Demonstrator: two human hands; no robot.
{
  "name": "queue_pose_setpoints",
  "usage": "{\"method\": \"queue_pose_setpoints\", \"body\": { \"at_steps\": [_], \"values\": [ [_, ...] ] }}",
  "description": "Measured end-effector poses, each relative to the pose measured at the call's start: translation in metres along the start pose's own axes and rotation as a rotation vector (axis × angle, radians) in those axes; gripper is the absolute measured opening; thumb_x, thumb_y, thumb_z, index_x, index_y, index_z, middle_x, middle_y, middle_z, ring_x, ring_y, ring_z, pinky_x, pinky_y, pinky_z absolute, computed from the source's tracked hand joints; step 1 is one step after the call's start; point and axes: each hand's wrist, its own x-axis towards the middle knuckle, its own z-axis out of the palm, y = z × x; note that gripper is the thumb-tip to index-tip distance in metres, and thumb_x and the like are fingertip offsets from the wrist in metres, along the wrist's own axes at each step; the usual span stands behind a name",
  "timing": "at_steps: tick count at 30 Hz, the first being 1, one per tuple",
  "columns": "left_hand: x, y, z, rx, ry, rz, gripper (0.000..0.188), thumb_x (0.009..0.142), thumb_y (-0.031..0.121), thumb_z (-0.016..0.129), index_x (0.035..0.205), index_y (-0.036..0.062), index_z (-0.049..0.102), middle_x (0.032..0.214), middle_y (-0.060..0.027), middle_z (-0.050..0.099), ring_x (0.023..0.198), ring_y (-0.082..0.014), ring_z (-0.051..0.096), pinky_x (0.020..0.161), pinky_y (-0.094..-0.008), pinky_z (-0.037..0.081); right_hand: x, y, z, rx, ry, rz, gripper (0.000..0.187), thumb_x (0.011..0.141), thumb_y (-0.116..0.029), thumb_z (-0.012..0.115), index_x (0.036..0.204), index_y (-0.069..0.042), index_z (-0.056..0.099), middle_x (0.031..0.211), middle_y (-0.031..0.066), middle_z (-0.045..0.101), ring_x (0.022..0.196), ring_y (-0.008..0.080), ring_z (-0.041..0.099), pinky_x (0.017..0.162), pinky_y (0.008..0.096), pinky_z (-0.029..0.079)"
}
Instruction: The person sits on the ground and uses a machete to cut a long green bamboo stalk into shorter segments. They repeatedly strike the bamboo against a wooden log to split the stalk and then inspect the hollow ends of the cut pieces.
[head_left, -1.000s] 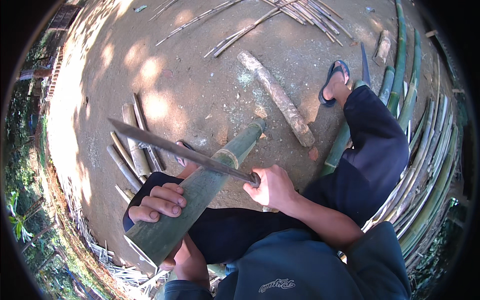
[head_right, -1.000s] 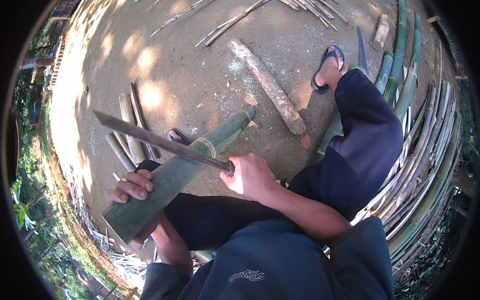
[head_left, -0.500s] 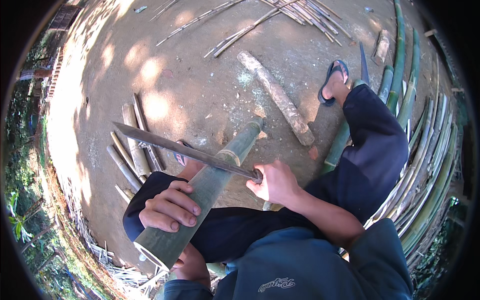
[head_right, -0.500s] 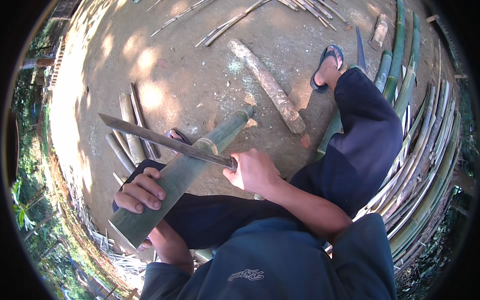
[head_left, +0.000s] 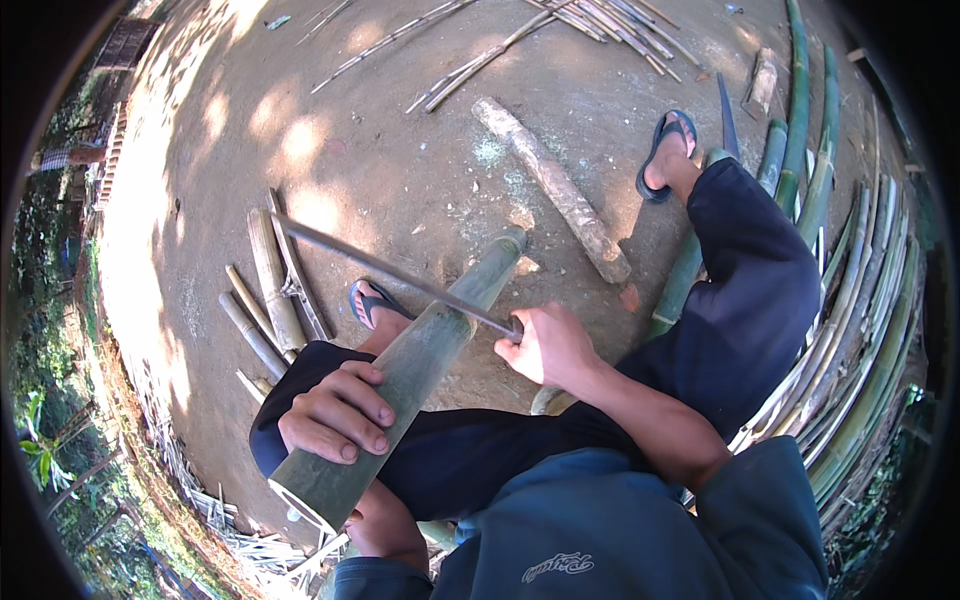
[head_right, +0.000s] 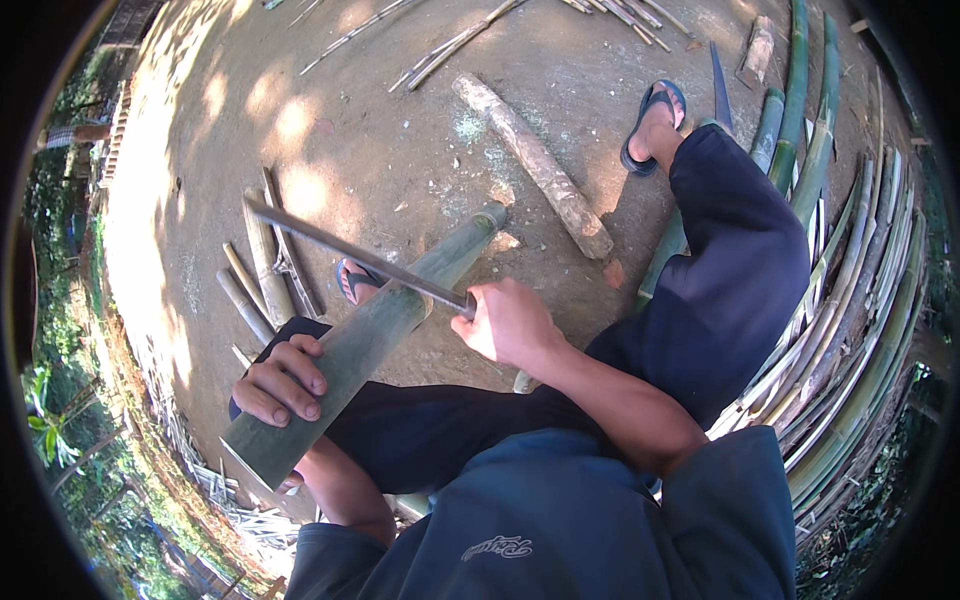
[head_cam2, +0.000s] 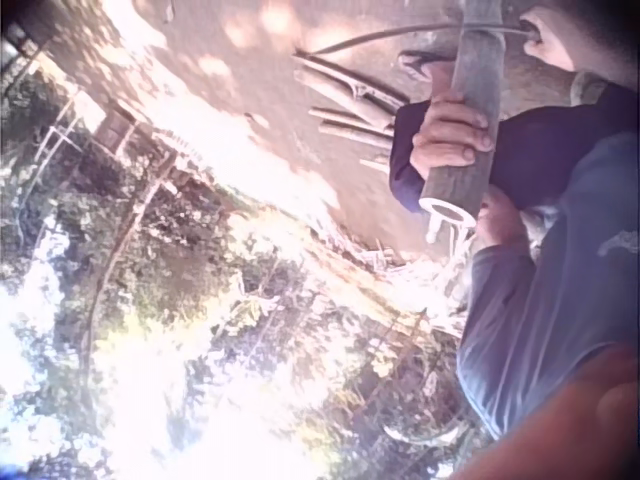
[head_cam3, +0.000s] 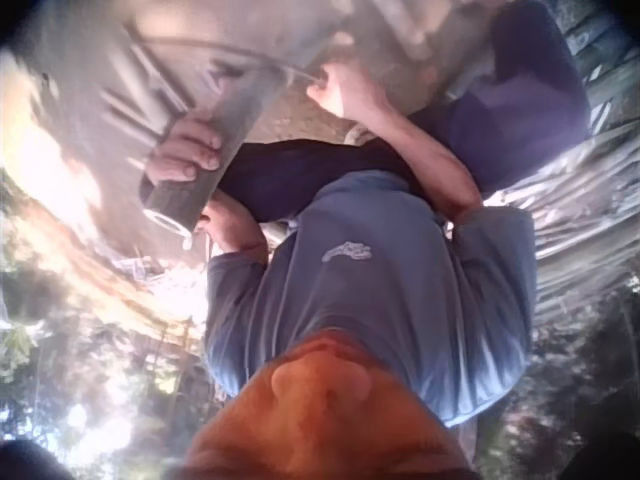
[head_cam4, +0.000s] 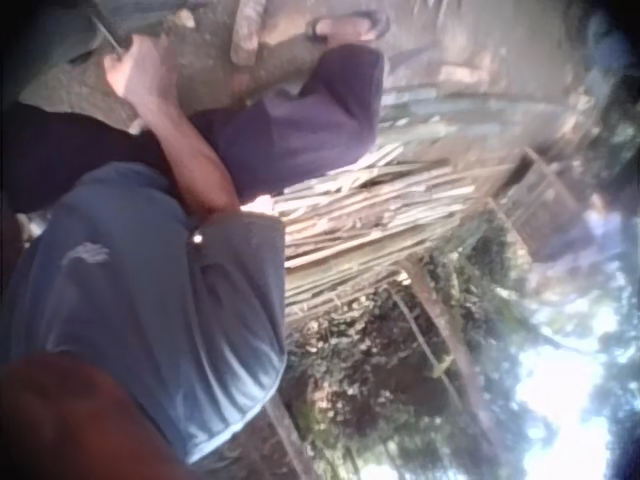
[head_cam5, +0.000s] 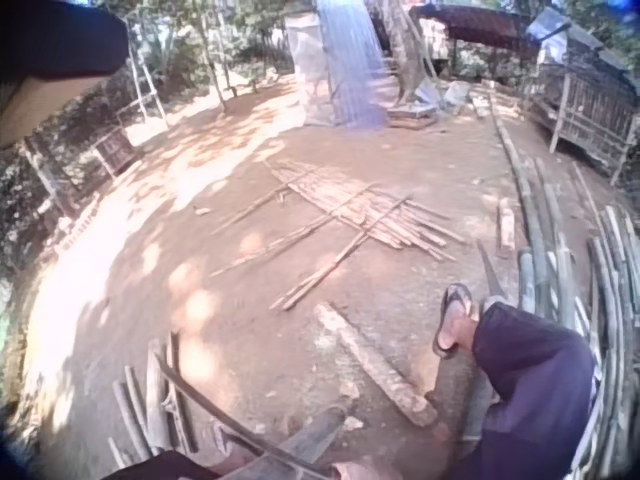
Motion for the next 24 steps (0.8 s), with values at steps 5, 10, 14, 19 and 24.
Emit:
{"method": "queue_pose_setpoints", "body": {
  "at_steps": [5,10,14,19,24],
  "values": [
    [-0.009,0.002,-0.001,-0.055,-0.034,-0.046,0.041,0.073,0.041,0.09,0.093,0.012,0.069,0.086,-0.0089,0.074,0.088,-0.0281,0.068,0.099,-0.051,0.042,-0.006,0.006,0.008,0.036,-0.023,-0.021,0.029,0.078,-0.03,0.075,0.091,-0.004,0.074,0.066,0.0202,0.066,0.067,0.0387,0.068,0.066,0.0463,0.055],
    [-0.01,0.005,-0.005,-0.044,-0.05,-0.065,0.04,0.072,0.039,0.09,0.095,0.0126,0.07,0.087,-0.0084,0.075,0.089,-0.028,0.068,0.099,-0.0508,0.041,-0.001,0.006,0.01,-0.113,-0.095,-0.071,0.036,0.078,-0.032,0.075,0.092,0.001,0.072,0.069,0.021,0.067,0.069,0.0385,0.069,0.066,0.0464,0.055],
    [-0.007,0.007,-0.002,-0.037,-0.08,-0.078,0.038,0.073,0.039,0.089,0.092,0.0129,0.07,0.085,-0.0082,0.075,0.087,-0.0283,0.068,0.099,-0.0506,0.042,0.0,0.003,0.003,0.023,0.138,0.012,0.029,0.079,-0.032,0.074,0.085,-0.003,0.072,0.069,0.02,0.067,0.068,0.0388,0.068,0.066,0.0468,0.055],
    [-0.005,0.002,0.008,-0.031,0.031,-0.056,0.046,0.068,0.042,0.092,0.094,0.0137,0.067,0.086,-0.007,0.073,0.087,-0.027,0.067,0.098,-0.0491,0.042,-0.002,0.006,0.004,-0.073,-0.076,-0.028,0.029,0.081,-0.032,0.072,0.086,-0.004,0.07,0.065,0.0184,0.066,0.066,0.0379,0.068,0.065,0.0463,0.054],
    [-0.003,0.003,0.003,0.071,0.219,-0.035,0.078,0.06,0.051,0.091,0.118,0.0155,0.053,0.103,-0.0042,0.059,0.108,-0.0271,0.055,0.108,-0.0509,0.039,0.006,0.006,0.017,0.066,0.094,0.066,0.031,0.081,-0.033,0.073,0.088,-0.003,0.07,0.066,0.0193,0.066,0.066,0.0363,0.069,0.063,0.0464,0.054]
  ]
}}
